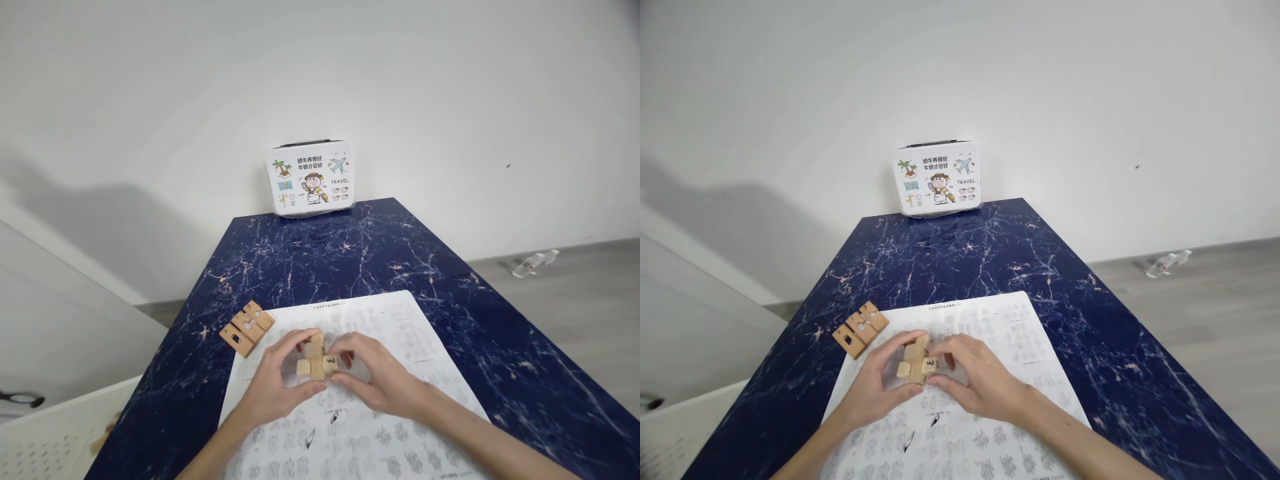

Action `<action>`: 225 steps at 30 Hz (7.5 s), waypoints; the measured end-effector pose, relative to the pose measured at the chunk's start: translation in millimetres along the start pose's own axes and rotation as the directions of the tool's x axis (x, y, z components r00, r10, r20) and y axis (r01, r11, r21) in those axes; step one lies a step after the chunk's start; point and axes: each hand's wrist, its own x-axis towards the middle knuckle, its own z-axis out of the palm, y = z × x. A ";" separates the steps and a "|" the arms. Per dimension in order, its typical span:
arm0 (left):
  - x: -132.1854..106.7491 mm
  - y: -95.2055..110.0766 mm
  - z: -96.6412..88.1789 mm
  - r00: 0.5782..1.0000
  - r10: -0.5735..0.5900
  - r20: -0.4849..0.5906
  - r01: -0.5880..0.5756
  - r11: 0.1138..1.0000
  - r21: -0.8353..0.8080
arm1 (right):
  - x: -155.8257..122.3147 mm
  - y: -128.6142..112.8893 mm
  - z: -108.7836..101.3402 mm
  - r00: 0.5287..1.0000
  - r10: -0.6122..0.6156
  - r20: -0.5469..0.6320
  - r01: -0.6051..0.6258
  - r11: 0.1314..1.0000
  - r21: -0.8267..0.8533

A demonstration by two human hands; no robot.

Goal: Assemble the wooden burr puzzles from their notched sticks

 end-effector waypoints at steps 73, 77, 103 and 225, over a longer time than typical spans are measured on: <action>-2.8 -15.6 0.6 0.909 0.339 -0.242 -0.199 0.864 0.462 | 2.9 7.3 3.7 0.975 0.042 -0.219 -0.090 0.973 -0.214; -0.9 -17.0 2.3 0.915 0.263 -0.305 -0.080 0.862 0.501 | 3.3 18.6 -1.0 0.921 0.189 -0.342 -0.276 0.933 -0.230; -0.1 -15.8 7.8 0.997 0.074 -0.014 -0.054 0.835 0.547 | 5.8 5.2 -2.4 0.988 0.029 0.152 -0.005 0.987 -0.159; -3.4 -103.8 -124.1 0.926 -0.032 -0.377 0.245 0.810 0.532 | 4.8 20.7 0.0 0.990 0.134 0.035 -0.118 0.948 -0.294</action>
